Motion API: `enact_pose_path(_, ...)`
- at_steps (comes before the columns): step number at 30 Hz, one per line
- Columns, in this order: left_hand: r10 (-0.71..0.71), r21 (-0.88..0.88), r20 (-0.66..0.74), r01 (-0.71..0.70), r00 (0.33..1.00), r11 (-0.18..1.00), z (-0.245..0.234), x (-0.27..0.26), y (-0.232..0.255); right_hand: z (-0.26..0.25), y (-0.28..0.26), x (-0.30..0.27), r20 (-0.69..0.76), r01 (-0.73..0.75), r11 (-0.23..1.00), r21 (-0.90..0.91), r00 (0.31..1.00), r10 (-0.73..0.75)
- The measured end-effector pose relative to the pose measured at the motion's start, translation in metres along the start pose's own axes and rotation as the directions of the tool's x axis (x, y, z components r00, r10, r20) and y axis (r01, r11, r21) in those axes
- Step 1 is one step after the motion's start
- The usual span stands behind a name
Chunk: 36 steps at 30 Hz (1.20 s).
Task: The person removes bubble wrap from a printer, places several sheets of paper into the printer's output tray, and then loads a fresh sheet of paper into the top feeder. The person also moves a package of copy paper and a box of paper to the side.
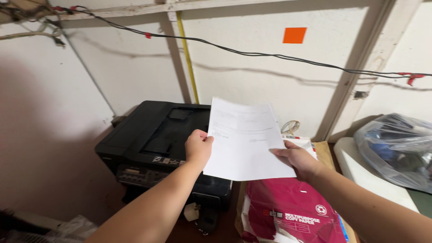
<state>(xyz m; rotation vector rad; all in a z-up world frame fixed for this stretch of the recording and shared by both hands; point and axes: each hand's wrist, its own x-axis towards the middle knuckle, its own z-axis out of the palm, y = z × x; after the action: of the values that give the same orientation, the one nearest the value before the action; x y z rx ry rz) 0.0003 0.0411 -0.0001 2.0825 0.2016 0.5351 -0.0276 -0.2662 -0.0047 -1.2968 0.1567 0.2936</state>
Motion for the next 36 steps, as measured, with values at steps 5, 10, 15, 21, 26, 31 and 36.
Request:
enact_pose_path(5, -0.211, 0.218, 0.196, 0.167, 0.958, 0.962, -0.047, 0.006, -0.021, 0.049, 0.016, -0.001, 0.09, -0.135, 0.991, 0.003, 0.987, 0.134)
enact_pose_path(10, -0.338, 0.225, 0.303, 0.278, 0.891, 0.934, -0.077, 0.004, -0.026, 0.071, 0.015, -0.004, 0.038, -0.223, 0.973, -0.067, 0.973, 0.225)
enact_pose_path(15, -0.287, 0.06, 0.361, 0.285, 0.887, 0.957, -0.083, 0.006, -0.032, 0.072, 0.015, 0.002, 0.011, -0.251, 0.968, -0.023, 0.968, 0.252)
enact_pose_path(21, -0.163, 0.137, 0.335, 0.123, 0.928, 0.983, -0.08, 0.005, -0.02, 0.06, 0.031, 0.015, -0.058, -0.248, 0.969, 0.019, 0.967, 0.248)
enact_pose_path(26, -0.154, 0.257, 0.274, 0.082, 0.949, 0.963, -0.076, 0.001, -0.006, 0.057, 0.039, 0.026, -0.138, -0.113, 0.993, 0.035, 0.984, 0.116)
enact_pose_path(31, 0.099, 0.209, 0.28, -0.161, 0.955, 0.965, -0.058, -0.006, 0.002, 0.035, 0.05, 0.028, -0.286, -0.026, 0.999, 0.038, 0.957, 0.036)
enact_pose_path(36, 0.053, 0.047, 0.39, -0.078, 0.919, 0.996, -0.016, -0.021, 0.031, -0.022, 0.064, 0.022, -0.401, 0.021, 1.0, 0.014, 0.916, -0.014)
